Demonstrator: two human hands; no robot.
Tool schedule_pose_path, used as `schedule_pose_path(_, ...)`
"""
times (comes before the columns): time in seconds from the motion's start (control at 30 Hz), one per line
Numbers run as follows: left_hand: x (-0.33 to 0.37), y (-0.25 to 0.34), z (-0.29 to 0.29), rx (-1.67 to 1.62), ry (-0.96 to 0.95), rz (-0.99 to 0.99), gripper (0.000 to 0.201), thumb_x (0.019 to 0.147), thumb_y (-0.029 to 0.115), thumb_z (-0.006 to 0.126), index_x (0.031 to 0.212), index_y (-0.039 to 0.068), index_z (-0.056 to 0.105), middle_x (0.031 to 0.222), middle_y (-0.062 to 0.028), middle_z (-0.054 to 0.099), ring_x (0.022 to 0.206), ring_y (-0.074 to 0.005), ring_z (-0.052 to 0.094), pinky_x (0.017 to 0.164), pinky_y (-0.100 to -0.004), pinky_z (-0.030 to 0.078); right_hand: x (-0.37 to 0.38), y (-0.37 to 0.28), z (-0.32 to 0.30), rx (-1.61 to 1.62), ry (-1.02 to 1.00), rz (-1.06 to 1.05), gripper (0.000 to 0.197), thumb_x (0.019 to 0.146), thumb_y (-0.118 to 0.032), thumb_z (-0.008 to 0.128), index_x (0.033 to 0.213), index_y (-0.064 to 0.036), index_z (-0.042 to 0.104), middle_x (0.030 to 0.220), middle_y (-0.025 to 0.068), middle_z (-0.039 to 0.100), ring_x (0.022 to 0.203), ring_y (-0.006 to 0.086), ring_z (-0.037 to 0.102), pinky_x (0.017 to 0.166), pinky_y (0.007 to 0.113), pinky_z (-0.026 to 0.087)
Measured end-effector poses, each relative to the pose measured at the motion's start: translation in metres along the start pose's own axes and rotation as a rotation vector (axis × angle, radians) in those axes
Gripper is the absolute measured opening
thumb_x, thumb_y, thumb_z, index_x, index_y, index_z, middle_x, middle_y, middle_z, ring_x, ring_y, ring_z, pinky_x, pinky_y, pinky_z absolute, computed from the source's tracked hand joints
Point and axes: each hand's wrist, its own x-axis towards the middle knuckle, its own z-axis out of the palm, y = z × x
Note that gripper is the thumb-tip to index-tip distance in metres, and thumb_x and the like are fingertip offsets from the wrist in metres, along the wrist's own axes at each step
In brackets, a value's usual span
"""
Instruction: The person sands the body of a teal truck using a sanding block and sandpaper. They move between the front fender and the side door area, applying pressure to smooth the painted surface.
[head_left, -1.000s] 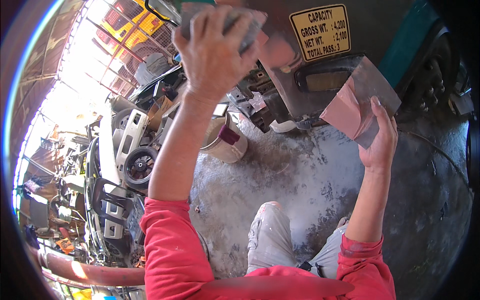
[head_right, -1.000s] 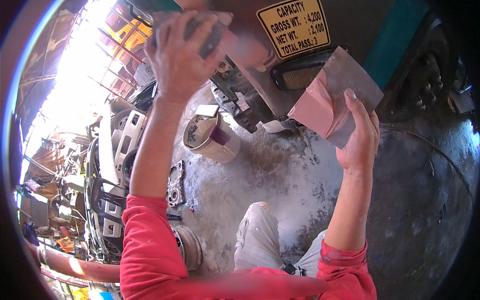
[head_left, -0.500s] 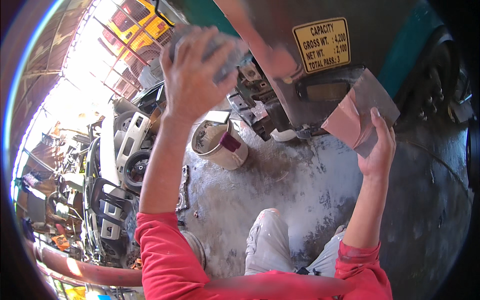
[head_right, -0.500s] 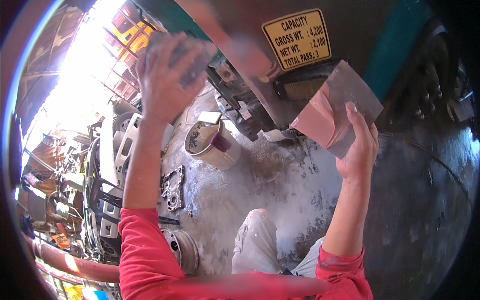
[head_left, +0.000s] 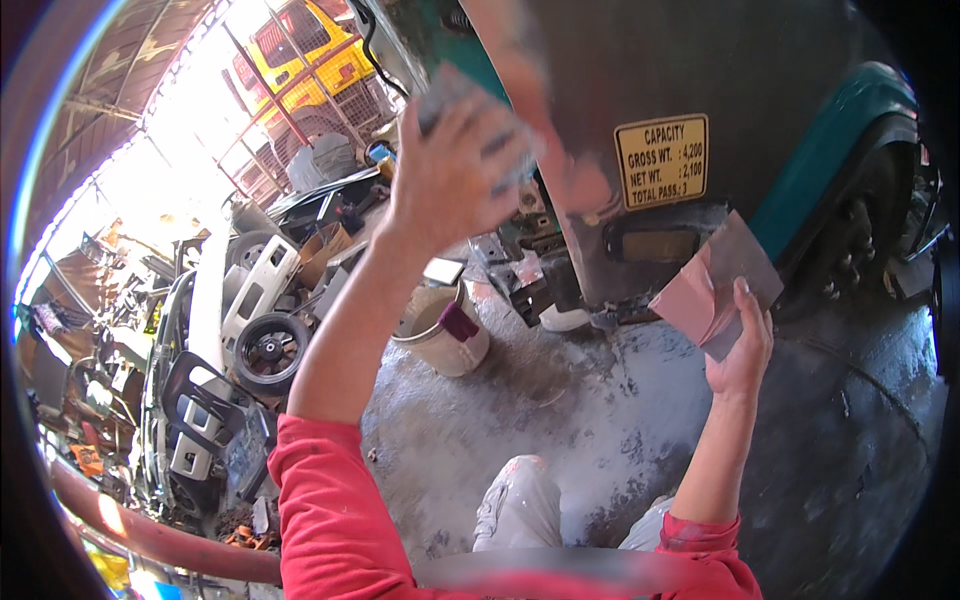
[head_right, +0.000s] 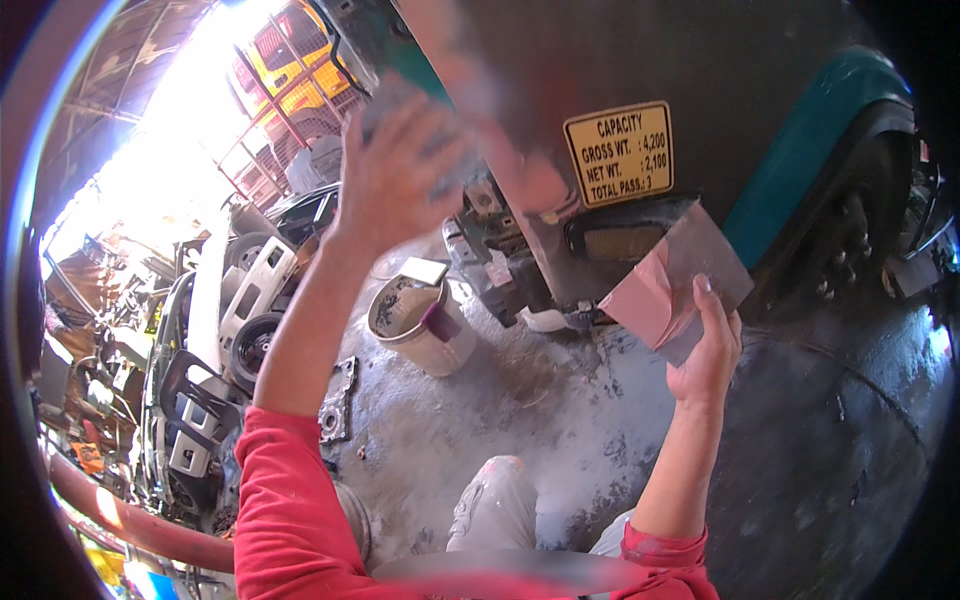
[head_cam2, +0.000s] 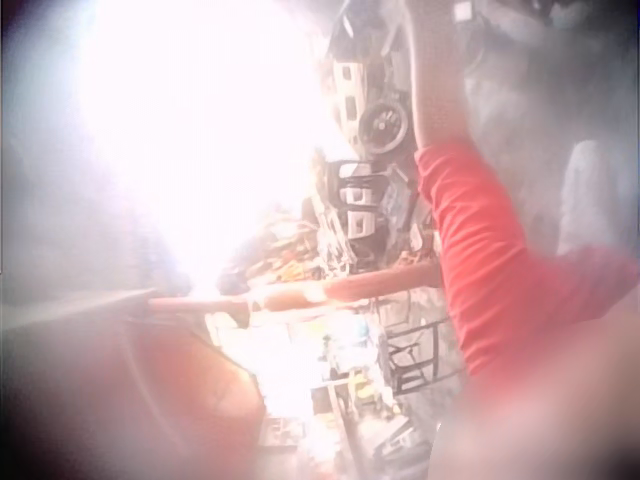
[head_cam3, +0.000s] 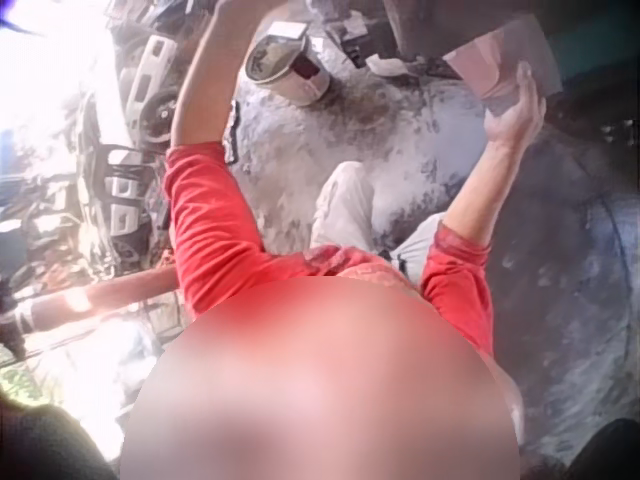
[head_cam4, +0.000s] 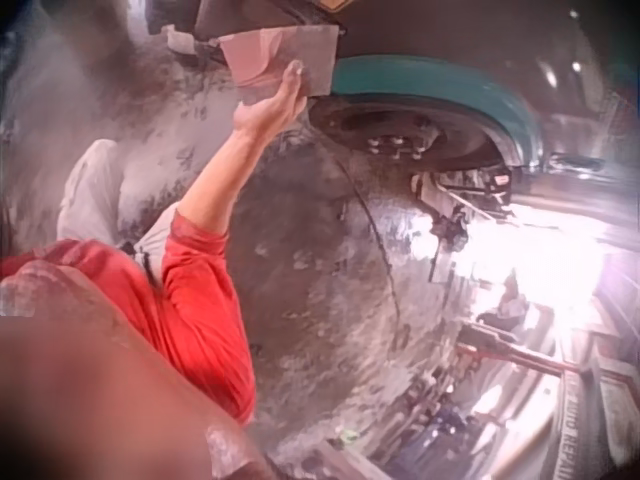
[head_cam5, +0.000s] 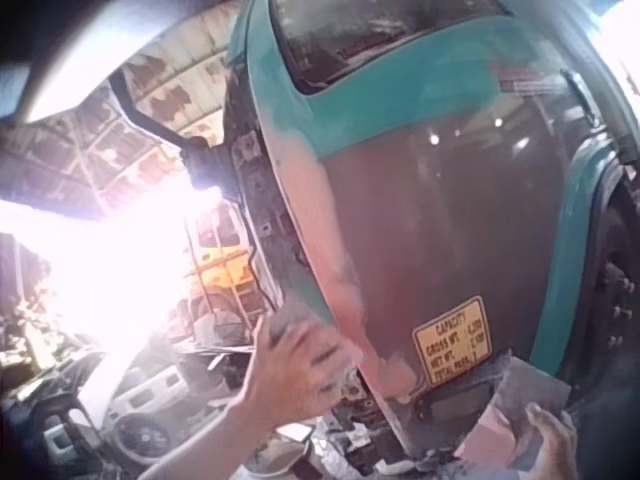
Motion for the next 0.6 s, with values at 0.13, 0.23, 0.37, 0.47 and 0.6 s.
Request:
schedule_pose_path(0.13, -0.043, 0.015, -0.010, -0.153, -0.138, -0.148, 0.051, 0.079, 0.038, 0.084, 0.128, 0.026, 0.076, 0.142, -0.0022, 0.062, 0.144, -0.0270, 0.053, 0.118, -0.0664, 0.035, 0.000, -0.002, 0.000, 0.129, -0.027, 0.014, 0.060, 0.099, -0.032, 0.084, 0.141, 0.0000, 0.056, 0.144, 0.0167, 0.062, 0.136, 0.0306, 0.062, 0.111, 0.046, 0.055)
schedule_pose_path(0.23, -0.053, 0.009, -0.026, -0.290, -0.174, -0.245, 0.056, 0.080, 0.038, 0.086, 0.134, 0.022, 0.078, 0.151, -0.0057, 0.061, 0.146, -0.0298, 0.052, 0.122, -0.0647, 0.034, 0.000, -0.002, 0.003, 0.149, -0.023, 0.057, 0.059, 0.100, -0.031, 0.083, 0.141, 0.0000, 0.053, 0.145, 0.0178, 0.061, 0.134, 0.0313, 0.063, 0.111, 0.046, 0.055)
schedule_pose_path(0.37, -0.054, 0.000, -0.044, -0.502, -0.146, -0.281, 0.058, 0.083, 0.036, 0.086, 0.138, 0.020, 0.078, 0.155, -0.0095, 0.060, 0.145, -0.0349, 0.055, 0.123, -0.0600, 0.037, -0.009, 0.002, 0.014, 0.167, -0.097, 0.092, 0.053, 0.105, -0.035, 0.079, 0.141, -0.0021, 0.057, 0.143, 0.0130, 0.064, 0.135, 0.0277, 0.062, 0.111, 0.045, 0.053)
schedule_pose_path(0.47, -0.056, 0.021, -0.058, -0.882, -0.055, -0.302, 0.062, 0.085, 0.037, 0.085, 0.145, 0.020, 0.076, 0.154, -0.0145, 0.061, 0.142, -0.0406, 0.058, 0.122, -0.0584, 0.040, -0.025, 0.013, 0.028, 0.144, -0.129, 0.148, 0.055, 0.107, -0.040, 0.076, 0.143, -0.0031, 0.057, 0.142, 0.0111, 0.066, 0.130, 0.0272, 0.066, 0.105, 0.044, 0.057)
schedule_pose_path(0.6, -0.068, 0.083, -0.076, -1.504, -0.075, -0.176, 0.069, 0.084, 0.036, 0.090, 0.148, 0.017, 0.075, 0.156, -0.0177, 0.059, 0.143, -0.0415, 0.057, 0.121, -0.0561, 0.042, -0.047, 0.037, 0.046, 0.293, -0.365, 0.289, 0.049, 0.109, -0.035, 0.072, 0.144, -0.0023, 0.059, 0.136, 0.0125, 0.069, 0.123, 0.0275, 0.071, 0.100, 0.044, 0.061)
